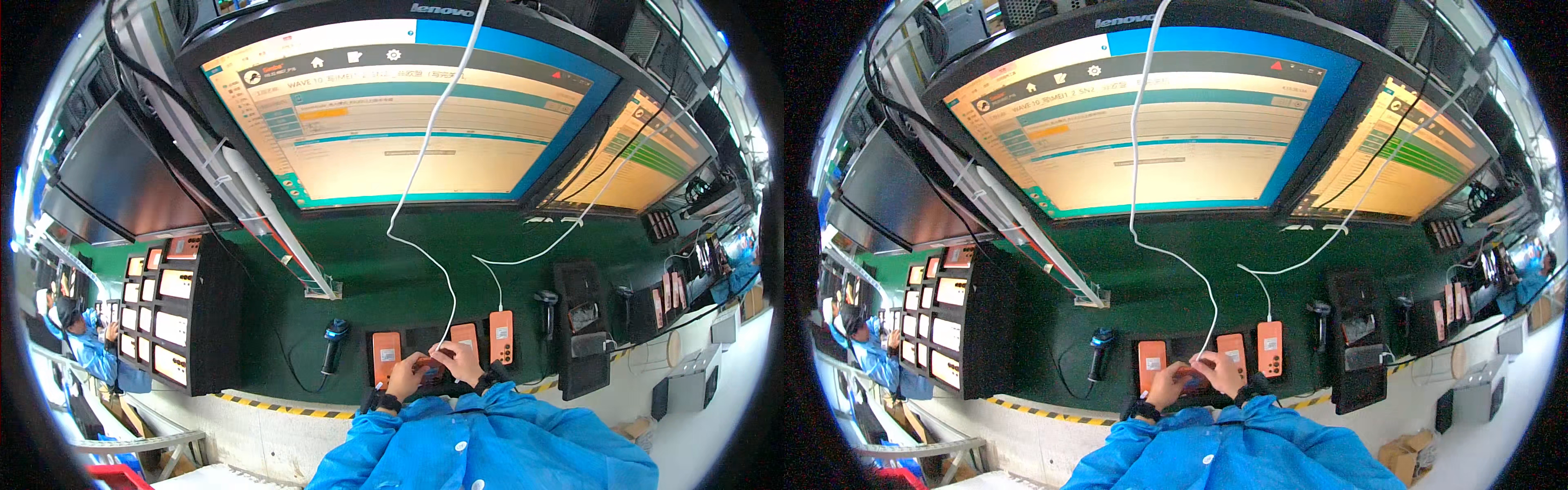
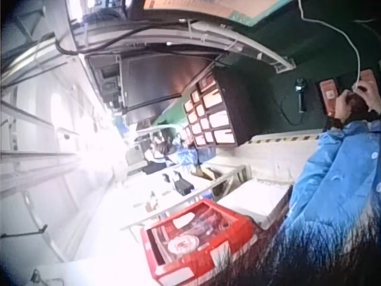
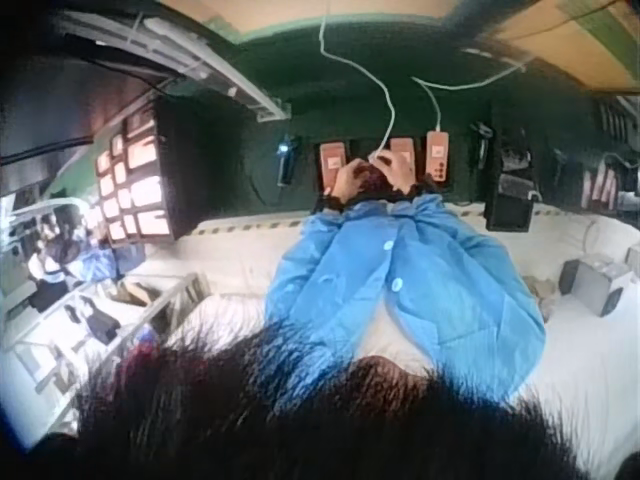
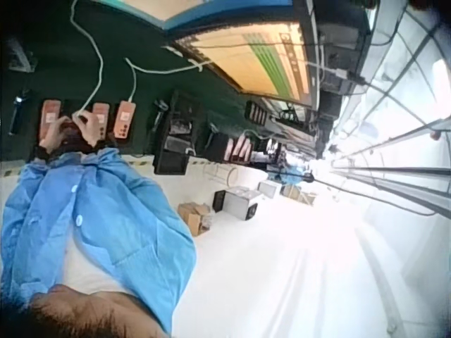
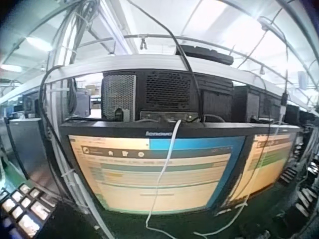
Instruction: Testing and scanning smartphones at a manufacturing or quality control station.
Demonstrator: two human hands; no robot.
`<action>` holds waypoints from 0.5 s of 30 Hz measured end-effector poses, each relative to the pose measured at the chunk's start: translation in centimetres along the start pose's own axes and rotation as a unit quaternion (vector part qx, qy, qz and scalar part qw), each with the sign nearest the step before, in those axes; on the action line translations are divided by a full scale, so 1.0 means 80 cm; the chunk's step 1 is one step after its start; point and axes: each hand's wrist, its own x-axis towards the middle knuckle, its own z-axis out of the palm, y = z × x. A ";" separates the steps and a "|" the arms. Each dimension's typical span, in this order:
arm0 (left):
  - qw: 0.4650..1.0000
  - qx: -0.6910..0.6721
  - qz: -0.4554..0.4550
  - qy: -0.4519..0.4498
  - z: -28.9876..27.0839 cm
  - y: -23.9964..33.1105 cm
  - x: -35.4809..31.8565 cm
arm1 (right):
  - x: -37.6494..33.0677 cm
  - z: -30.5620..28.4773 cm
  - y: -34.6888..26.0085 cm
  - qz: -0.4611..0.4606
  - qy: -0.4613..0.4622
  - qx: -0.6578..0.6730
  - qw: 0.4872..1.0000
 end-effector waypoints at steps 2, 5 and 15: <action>1.000 -0.009 -0.002 0.006 -0.001 0.005 -0.005 | 0.003 -0.006 -0.011 -0.048 -0.024 -0.057 0.997; 1.000 -0.014 0.000 0.008 0.001 -0.006 -0.006 | 0.005 -0.006 -0.018 -0.124 -0.037 -0.143 0.981; 0.991 -0.109 -0.078 -0.006 0.019 -0.055 -0.004 | -0.025 -0.010 0.010 -0.082 0.059 -0.131 0.986</action>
